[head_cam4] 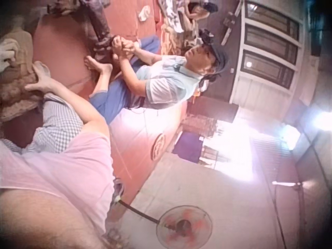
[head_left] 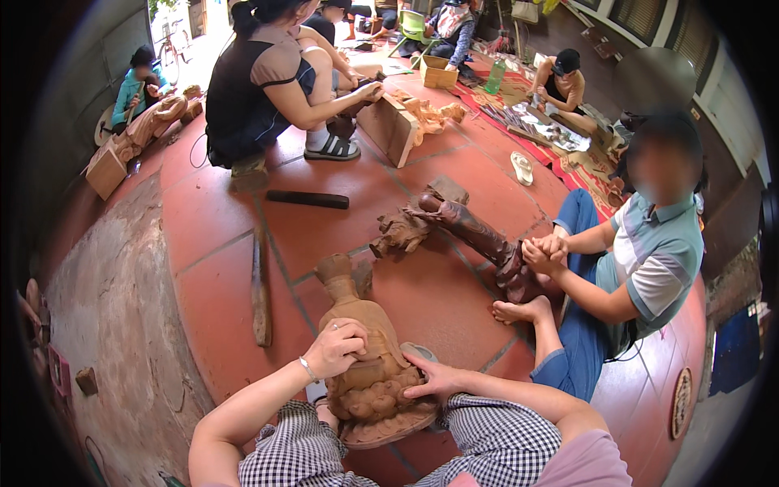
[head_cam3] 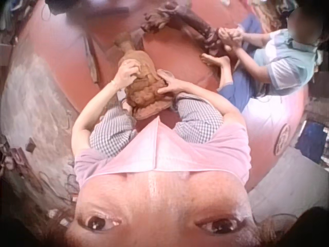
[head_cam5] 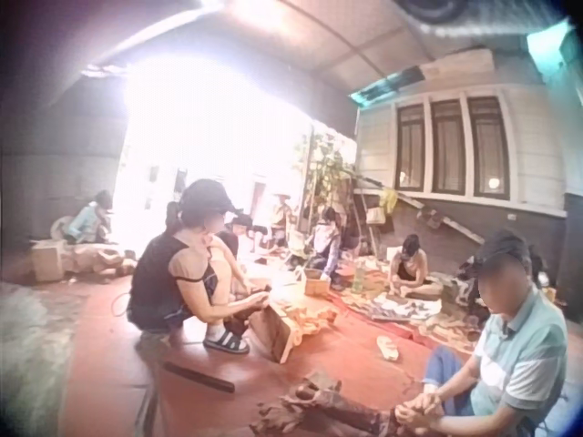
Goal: The person carves a wooden sculpture by hand, shaping the base and details. They then use a rotary power tool to refine the carved sections, focusing on the lower part of the figure.
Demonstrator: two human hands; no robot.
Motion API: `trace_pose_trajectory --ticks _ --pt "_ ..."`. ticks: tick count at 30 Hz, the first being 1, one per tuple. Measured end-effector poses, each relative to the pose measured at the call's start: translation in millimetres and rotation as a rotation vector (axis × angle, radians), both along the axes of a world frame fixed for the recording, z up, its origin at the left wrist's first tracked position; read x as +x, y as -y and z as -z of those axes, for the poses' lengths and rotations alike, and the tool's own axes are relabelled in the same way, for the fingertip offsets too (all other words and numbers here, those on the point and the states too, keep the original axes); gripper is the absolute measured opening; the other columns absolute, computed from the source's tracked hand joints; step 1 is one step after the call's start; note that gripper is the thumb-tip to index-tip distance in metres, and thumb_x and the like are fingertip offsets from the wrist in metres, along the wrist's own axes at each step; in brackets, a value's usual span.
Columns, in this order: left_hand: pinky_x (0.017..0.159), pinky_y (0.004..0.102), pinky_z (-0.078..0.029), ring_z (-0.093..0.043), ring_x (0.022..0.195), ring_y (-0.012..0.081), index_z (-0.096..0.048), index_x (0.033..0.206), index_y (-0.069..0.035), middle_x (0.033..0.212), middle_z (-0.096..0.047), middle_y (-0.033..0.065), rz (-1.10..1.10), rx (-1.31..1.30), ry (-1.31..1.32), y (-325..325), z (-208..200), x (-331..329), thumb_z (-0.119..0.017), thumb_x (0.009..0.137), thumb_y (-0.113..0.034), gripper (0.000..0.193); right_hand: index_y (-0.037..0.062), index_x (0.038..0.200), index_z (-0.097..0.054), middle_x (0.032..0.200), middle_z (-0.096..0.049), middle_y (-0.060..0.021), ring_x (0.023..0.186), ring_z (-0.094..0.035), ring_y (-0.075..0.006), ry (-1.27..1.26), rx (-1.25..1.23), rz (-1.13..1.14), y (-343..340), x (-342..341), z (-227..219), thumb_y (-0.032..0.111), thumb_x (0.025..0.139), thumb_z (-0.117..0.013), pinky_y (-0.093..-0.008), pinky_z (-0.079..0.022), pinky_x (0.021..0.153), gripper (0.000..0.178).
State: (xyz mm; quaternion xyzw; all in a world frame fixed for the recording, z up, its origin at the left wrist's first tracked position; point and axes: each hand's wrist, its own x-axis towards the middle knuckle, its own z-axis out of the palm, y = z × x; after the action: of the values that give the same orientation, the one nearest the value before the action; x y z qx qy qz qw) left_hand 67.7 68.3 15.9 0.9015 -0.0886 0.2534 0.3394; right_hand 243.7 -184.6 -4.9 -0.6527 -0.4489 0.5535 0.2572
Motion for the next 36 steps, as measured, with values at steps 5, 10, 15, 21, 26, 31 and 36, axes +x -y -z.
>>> trace_pose_trajectory --ticks 5,10,15,21,26,31,36 --pt "0.093 0.0423 -0.047 -0.062 0.109 0.0263 -0.059 0.077 -0.010 0.097 -0.063 0.0028 -0.090 0.052 0.023 -19.1 20.4 -21.4 -0.070 0.064 0.005 0.022 -0.0044 0.159 -0.007 0.164 -0.017 -0.0269 0.154 -0.016 -0.0341 0.038 -0.037 -0.025 0.5 3.4 -0.1 0.055 0.080 -0.080 -0.0393 -0.018 0.124 0.123" --pt "0.095 0.0429 -0.046 -0.063 0.109 0.0260 -0.059 0.072 -0.010 0.095 -0.064 0.0011 -0.068 -0.047 0.025 15.5 7.7 4.4 -0.072 0.065 0.003 0.019 -0.0048 0.159 -0.007 0.165 -0.015 -0.0268 0.154 -0.014 -0.0331 -0.041 -0.057 -0.021 -6.0 -0.2 -9.9 0.053 0.081 -0.080 -0.0388 -0.016 0.125 0.122" --pt "0.098 0.0437 -0.043 -0.060 0.116 0.0243 -0.060 0.072 -0.011 0.101 -0.065 -0.0012 -0.005 -0.050 -0.041 -9.1 9.8 -5.3 -0.076 0.066 0.002 0.021 -0.0048 0.159 -0.007 0.165 -0.016 -0.0261 0.154 -0.015 -0.0331 0.011 -0.044 -0.007 3.9 1.7 2.2 0.054 0.080 -0.080 -0.0394 -0.017 0.125 0.123" --pt "0.103 0.0455 -0.040 -0.061 0.117 0.0239 -0.059 0.074 -0.011 0.100 -0.066 -0.0014 -0.065 -0.060 -0.033 3.2 10.6 4.3 -0.073 0.067 0.001 0.020 -0.0065 0.158 -0.009 0.163 -0.019 -0.0286 0.154 -0.017 -0.0351 0.052 -0.078 -0.040 -0.7 6.9 -6.2 0.056 0.079 -0.080 -0.0399 -0.018 0.124 0.124" --pt "0.107 0.0456 -0.038 -0.061 0.116 0.0221 -0.060 0.074 -0.011 0.100 -0.067 -0.0013 -0.014 -0.082 -0.036 2.1 20.0 5.5 -0.071 0.070 0.003 0.018 -0.0073 0.158 -0.010 0.162 -0.023 -0.0282 0.152 -0.021 -0.0336 -0.069 -0.030 0.004 -7.2 -0.2 -12.1 0.051 0.078 -0.084 -0.0389 -0.021 0.123 0.123" --pt "0.111 0.0479 -0.035 -0.060 0.120 0.0218 -0.063 0.075 -0.012 0.103 -0.066 -0.0020 -0.035 -0.104 0.003 -13.5 17.8 -4.3 -0.073 0.073 -0.001 0.016 -0.0087 0.157 -0.011 0.162 -0.024 -0.0276 0.152 -0.023 -0.0333 -0.086 -0.003 0.041 1.5 12.1 12.8 0.047 0.077 -0.085 -0.0386 -0.022 0.123 0.123" --pt "0.107 0.0463 -0.038 -0.060 0.119 0.0214 -0.064 0.074 -0.016 0.098 -0.067 -0.0020 -0.201 -0.121 0.083 -1.8 35.3 -16.5 -0.075 0.070 -0.006 0.016 -0.0061 0.158 -0.010 0.160 -0.029 -0.0238 0.149 -0.028 -0.0297 -0.232 -0.040 0.059 -4.7 4.0 17.2 0.033 0.076 -0.088 -0.0371 -0.026 0.121 0.120"
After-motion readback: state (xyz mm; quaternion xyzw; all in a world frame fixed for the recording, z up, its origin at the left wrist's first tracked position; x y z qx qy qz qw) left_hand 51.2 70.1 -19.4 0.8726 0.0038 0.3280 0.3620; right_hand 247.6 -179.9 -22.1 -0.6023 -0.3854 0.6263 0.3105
